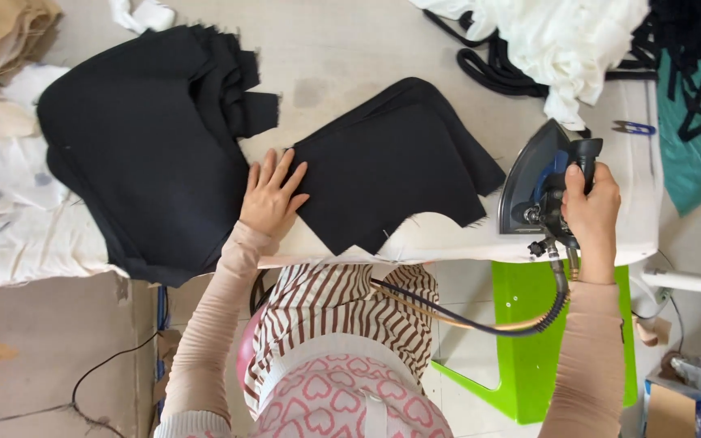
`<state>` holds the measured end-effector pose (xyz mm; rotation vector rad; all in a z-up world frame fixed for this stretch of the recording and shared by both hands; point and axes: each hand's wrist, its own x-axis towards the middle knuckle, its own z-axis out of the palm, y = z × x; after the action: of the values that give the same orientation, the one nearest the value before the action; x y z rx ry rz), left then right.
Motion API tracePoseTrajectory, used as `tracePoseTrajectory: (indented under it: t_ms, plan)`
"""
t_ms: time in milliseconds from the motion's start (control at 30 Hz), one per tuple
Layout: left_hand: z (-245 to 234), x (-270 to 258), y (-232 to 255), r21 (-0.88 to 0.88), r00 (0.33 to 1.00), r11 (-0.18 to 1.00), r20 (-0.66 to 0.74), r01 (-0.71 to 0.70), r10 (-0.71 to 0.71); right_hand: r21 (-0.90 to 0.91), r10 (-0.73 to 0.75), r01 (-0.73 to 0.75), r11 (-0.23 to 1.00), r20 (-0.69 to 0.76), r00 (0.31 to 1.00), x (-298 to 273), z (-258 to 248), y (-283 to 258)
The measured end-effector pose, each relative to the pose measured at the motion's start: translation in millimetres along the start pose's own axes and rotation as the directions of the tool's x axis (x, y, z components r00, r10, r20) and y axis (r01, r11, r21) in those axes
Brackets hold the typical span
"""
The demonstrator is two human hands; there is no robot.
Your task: The person irons black fabric pieces on an ironing board, then switches to ironing beige fabric pieces. They also cut a tied bundle of beige fabric with scissors and continue ironing the beige pieces.
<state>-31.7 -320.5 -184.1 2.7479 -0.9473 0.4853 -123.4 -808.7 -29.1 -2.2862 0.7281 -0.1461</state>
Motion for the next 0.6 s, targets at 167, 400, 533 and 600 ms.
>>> tracePoseTrajectory:
  t_ms: [167, 400, 533, 600]
  plan:
    - [-36, -24, -18, -0.138, 0.992, 0.99, -0.116, 0.038, -0.055, -0.269, -0.253, 0.277, 0.923, 0.121, 0.96, -2, 53, -79]
    - [-110, -74, -83, -0.108, 0.931, 0.942, -0.157, 0.317, -0.331, -0.316, -0.295, 0.385, 0.867, 0.297, 0.908, 42, 161, -139]
    - [-74, -123, -132, -0.143, 0.878, 0.879, -0.091, 0.455, -0.469, -0.373, -0.327, 0.405, 0.835, 0.255, 0.91, 91, 190, -140]
    - [-61, -132, -140, -0.216, 0.842, 0.836, -0.09, 0.505, -0.532, -0.386, -0.344, 0.425, 0.819, 0.264, 0.901, 96, 201, -154]
